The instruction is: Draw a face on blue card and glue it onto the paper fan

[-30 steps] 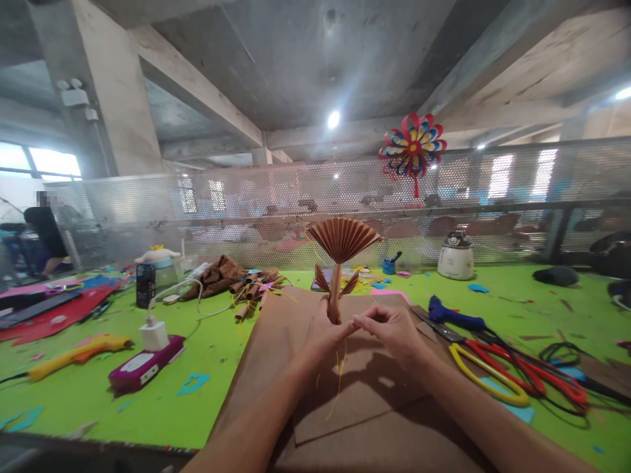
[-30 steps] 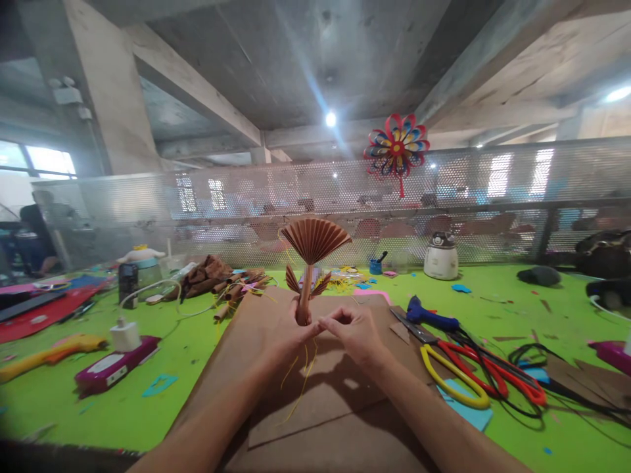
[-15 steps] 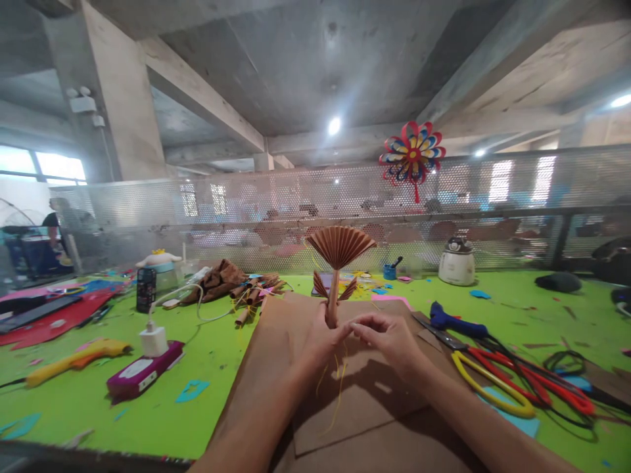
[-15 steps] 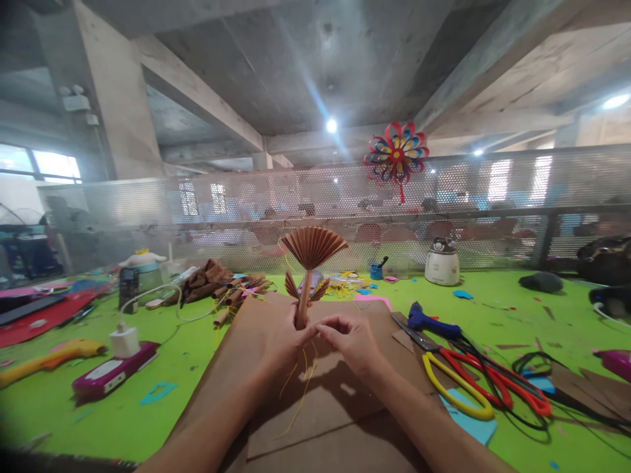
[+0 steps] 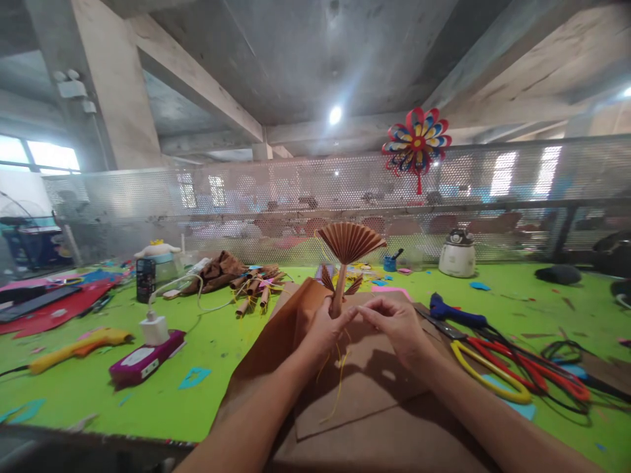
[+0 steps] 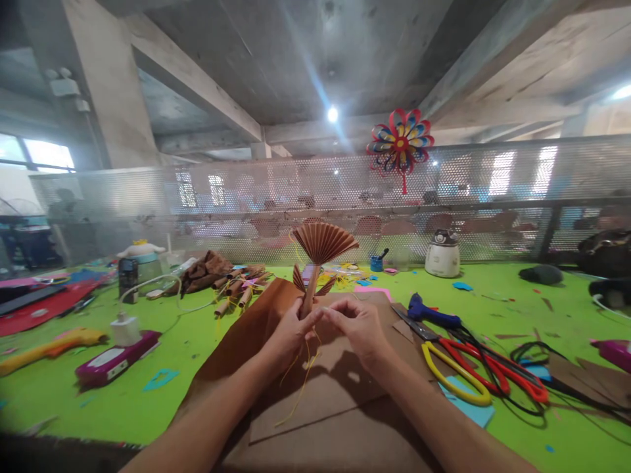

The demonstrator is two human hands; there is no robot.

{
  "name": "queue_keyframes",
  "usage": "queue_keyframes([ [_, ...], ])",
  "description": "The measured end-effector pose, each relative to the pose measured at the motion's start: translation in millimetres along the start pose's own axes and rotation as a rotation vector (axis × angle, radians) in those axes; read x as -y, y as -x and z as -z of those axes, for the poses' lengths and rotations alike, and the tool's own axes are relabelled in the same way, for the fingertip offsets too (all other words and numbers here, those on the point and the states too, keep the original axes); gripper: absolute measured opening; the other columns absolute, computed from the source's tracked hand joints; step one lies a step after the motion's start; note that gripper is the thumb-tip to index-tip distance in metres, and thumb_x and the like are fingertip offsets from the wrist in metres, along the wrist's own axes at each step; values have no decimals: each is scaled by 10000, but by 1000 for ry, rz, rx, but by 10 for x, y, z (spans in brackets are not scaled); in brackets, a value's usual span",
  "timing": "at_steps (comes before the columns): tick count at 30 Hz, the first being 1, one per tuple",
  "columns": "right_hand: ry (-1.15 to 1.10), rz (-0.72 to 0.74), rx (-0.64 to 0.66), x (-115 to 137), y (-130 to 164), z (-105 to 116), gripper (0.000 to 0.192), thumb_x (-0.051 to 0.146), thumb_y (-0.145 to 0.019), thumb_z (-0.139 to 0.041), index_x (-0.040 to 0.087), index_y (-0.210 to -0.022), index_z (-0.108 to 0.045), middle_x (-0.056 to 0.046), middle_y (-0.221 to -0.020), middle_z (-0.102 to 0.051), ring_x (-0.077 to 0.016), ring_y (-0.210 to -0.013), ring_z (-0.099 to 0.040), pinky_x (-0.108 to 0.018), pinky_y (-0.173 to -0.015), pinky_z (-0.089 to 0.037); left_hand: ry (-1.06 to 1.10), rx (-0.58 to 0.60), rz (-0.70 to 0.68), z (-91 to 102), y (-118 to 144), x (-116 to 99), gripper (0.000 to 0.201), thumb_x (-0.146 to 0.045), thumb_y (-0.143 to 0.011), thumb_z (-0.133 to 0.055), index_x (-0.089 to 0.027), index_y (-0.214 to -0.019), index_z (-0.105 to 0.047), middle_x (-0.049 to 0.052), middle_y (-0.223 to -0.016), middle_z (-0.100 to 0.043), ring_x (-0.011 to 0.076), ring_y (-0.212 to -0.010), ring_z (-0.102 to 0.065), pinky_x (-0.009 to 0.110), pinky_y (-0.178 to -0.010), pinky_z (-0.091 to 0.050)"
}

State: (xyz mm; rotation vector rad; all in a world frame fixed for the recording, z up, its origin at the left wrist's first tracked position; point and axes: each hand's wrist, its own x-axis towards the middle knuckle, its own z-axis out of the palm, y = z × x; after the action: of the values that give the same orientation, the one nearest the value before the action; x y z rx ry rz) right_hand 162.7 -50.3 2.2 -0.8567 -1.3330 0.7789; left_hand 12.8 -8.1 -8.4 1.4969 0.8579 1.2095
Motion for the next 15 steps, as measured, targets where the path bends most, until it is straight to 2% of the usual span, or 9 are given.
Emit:
queue_keyframes([
  [4, 22, 4, 6, -36, -64, 64, 348, 485, -742, -675, 153, -673, -595, 22, -586, -531, -88, -531, -432, -237, -518, -353, 30, -17, 41, -5, -10, -4, 534, -609, -707, -675, -168, -964, -519, -69, -639, -424, 57, -490, -384, 178, -438, -285],
  [7, 66, -11, 68, -44, -104, 125, 385, 528, -781, -615, 158, -681, -581, 13, -597, -532, -94, -527, -441, -243, -512, -360, 30, -33, 65, 34, -23, -34, 421, -557, -819, -584, -160, -948, -530, -59, -635, -457, 55, -487, -424, 170, -445, -318],
  [10, 129, -47, 240, -8, -108, 174, 461, 565, -830, -522, 157, -626, -581, -12, -594, -555, -105, -519, -473, -256, -518, -383, -3, -78, 73, 105, -51, -60, 317, -444, -921, -502, -140, -993, -561, -24, -705, -533, 70, -538, -495, 193, -496, -410],
  [12, 193, -70, 389, 20, -89, 194, 501, 552, -842, -508, 152, -551, -585, -35, -587, -580, -110, -521, -492, -262, -533, -392, -47, -123, 88, 157, -86, -54, 290, -391, -938, -508, -135, -1057, -572, 22, -861, -605, 108, -663, -579, 255, -594, -501],
  [15, 313, -97, 554, 12, -47, 199, 393, 445, -801, -600, 143, -552, -636, -29, -559, -587, -103, -504, -471, -246, -506, -360, -138, -189, 133, 230, -161, -2, 315, -354, -925, -548, -148, -1162, -558, 77, -1104, -609, 183, -905, -624, 374, -770, -546],
])
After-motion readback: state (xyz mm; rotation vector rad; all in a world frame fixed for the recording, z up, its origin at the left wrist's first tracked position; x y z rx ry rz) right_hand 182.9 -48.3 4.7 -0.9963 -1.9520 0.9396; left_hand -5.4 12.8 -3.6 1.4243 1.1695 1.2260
